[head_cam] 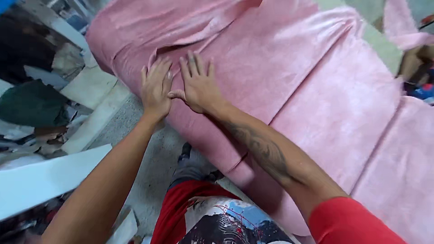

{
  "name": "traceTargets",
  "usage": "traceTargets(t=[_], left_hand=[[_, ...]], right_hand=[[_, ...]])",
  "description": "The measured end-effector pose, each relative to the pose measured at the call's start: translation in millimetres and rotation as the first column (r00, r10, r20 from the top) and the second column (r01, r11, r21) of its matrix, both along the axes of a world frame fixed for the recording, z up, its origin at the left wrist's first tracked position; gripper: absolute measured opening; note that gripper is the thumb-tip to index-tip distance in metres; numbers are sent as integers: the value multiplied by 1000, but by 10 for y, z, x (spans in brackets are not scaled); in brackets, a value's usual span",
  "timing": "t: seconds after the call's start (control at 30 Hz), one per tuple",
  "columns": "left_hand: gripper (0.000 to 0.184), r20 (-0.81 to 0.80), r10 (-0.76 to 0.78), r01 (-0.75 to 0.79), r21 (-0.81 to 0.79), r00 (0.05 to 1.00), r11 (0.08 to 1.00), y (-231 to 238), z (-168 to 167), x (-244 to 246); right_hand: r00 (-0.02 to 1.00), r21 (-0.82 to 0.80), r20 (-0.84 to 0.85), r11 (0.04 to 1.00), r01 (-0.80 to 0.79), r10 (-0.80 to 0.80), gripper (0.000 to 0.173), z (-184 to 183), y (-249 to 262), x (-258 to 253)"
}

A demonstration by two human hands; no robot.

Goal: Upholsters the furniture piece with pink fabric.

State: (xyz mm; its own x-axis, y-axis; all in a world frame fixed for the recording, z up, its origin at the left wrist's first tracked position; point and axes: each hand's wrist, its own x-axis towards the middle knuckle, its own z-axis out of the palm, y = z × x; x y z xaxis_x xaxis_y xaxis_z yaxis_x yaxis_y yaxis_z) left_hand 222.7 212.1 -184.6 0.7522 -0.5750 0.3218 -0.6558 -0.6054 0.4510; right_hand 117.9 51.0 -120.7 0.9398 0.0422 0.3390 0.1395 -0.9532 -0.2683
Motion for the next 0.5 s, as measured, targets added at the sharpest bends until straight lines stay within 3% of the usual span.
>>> traceTargets(t=[0.03,0.07,0.13,0.2,0.27,0.33,0.43,0.5], left_hand=[[53,19,-19,18,18,1000,1000,26,23,34],[53,35,-37,35,54,999,998,59,38,60],[54,75,-53,46,96,996,994,87,8,98],[56,100,-33,22,107,994,994,46,-77,98],[57,102,-17,7,94,995,996,10,-102,66],[57,49,-48,44,82,998,996,13,-34,95],[48,-65,-109,105,-73,992,992,-41,276,153],[52,4,-214,212,-146,977,966,-289,603,133]], right_hand=[[994,91,109,995,-30,20,82,-210,-69,118],[998,116,67,993,2,-10,79,-219,-120,7],[967,73,-108,969,238,-229,80,-64,-132,-763],[813,-35,-207,834,550,-545,89,-206,-14,-1506],[644,-143,-265,690,710,-717,92,-435,152,-1579],[582,-161,-305,643,749,-754,79,-480,283,-1133],[714,65,-359,748,661,-600,67,-329,265,-631],[765,268,-338,723,636,-548,61,-171,177,-758]])
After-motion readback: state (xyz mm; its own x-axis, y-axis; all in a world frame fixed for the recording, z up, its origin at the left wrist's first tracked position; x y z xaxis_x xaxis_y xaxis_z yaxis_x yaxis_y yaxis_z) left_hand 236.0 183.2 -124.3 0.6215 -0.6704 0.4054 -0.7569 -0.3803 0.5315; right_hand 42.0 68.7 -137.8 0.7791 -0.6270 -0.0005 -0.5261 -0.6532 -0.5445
